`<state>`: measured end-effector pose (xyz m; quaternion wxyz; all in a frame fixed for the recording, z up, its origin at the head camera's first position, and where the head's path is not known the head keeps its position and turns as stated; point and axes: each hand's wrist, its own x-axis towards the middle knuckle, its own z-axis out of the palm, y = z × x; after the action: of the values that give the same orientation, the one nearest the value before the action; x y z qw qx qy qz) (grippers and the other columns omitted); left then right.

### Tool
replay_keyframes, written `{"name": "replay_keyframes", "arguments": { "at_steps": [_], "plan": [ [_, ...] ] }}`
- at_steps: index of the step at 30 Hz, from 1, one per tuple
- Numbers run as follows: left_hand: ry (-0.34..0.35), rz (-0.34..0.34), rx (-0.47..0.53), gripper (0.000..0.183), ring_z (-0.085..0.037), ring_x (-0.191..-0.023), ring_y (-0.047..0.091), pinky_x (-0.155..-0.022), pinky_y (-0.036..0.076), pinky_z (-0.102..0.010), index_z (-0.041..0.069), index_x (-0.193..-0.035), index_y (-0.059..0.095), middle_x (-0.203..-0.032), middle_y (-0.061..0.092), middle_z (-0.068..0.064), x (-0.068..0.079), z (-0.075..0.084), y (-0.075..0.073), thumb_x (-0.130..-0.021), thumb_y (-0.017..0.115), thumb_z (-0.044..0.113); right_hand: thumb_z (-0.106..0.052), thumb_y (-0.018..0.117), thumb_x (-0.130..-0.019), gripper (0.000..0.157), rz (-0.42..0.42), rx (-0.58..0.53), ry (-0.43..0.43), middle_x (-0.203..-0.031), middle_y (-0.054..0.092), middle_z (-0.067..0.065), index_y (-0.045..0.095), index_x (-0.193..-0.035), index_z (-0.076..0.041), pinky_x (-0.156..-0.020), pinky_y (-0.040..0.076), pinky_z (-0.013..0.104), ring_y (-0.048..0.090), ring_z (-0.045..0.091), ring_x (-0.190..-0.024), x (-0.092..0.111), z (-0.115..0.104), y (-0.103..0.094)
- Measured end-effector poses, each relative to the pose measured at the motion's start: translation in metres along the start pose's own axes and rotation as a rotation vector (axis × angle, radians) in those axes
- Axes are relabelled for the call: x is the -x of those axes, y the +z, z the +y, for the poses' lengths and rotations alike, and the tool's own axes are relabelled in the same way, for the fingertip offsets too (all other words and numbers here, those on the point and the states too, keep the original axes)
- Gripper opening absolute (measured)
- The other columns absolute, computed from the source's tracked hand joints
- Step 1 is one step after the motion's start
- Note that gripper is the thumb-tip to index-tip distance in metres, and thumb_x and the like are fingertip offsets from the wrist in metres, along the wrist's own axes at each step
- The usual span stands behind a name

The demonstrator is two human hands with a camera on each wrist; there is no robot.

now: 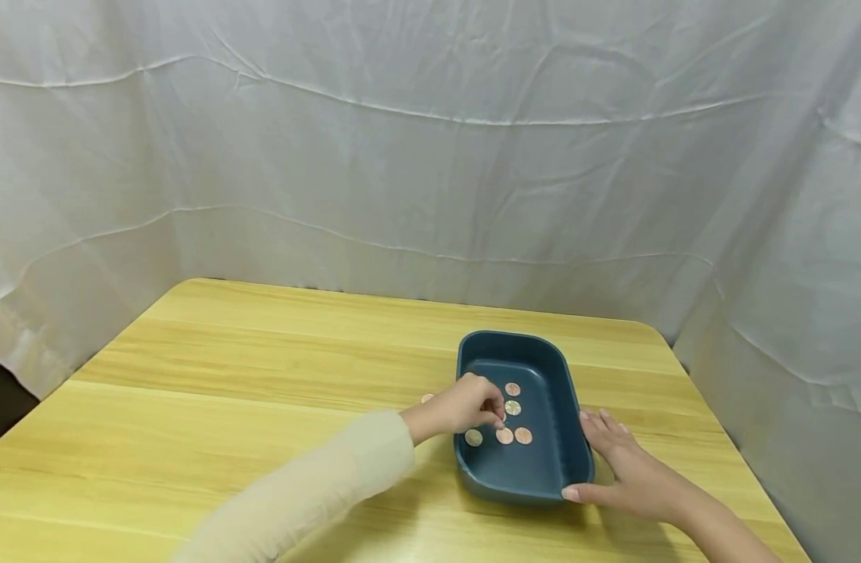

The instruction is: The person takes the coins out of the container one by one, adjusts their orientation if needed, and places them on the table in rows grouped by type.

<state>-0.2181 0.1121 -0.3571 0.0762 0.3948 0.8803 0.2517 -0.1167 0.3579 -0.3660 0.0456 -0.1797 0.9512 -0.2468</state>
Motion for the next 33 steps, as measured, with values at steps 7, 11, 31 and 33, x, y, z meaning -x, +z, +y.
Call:
{"name": "replay_keyframes", "arguments": {
  "at_steps": [7,11,31,33],
  "plan": [
    [-0.06,-0.185,-0.259,0.003,-0.002,-0.065,0.054,-0.056,0.041,-0.011,0.015,-0.076,0.068,-0.077,0.064,0.006,-0.009,0.01,0.002,-0.077,0.07,0.017,-0.031,0.07,-0.075,0.092,-0.038,-0.065,0.041,-0.144,0.015,0.032,0.017,-0.141,0.004,-0.091,0.011,0.072,0.004,0.054,-0.13,-0.002,-0.004,-0.004],
    [-0.143,-0.247,-0.353,0.007,-0.005,-0.062,0.054,-0.05,0.042,-0.014,0.016,-0.077,0.067,-0.08,0.064,0.006,-0.01,0.016,0.006,-0.074,0.073,0.012,-0.031,0.071,-0.075,0.092,-0.04,-0.056,0.044,-0.144,0.015,0.032,0.017,-0.141,0.004,-0.09,0.014,0.073,0.004,0.054,-0.13,-0.003,-0.004,-0.005],
    [-0.147,-0.198,-0.666,0.024,-0.002,-0.09,0.06,-0.073,0.049,-0.017,0.03,-0.109,0.063,-0.108,0.064,0.013,-0.009,0.021,0.019,-0.089,0.057,0.019,-0.032,0.071,-0.075,0.091,-0.031,-0.045,0.038,-0.144,0.017,0.031,0.019,-0.141,0.004,-0.089,0.016,0.072,0.006,0.055,-0.129,-0.002,-0.002,-0.003],
    [-0.148,-0.194,-0.675,0.025,-0.002,-0.087,0.06,-0.071,0.05,-0.018,0.032,-0.11,0.062,-0.107,0.064,0.014,-0.01,0.021,0.018,-0.089,0.057,0.02,-0.032,0.071,-0.075,0.091,-0.031,-0.032,0.04,-0.144,0.017,0.031,0.019,-0.141,0.004,-0.088,0.017,0.072,0.008,0.055,-0.129,-0.002,-0.002,-0.004]
  ]
}}
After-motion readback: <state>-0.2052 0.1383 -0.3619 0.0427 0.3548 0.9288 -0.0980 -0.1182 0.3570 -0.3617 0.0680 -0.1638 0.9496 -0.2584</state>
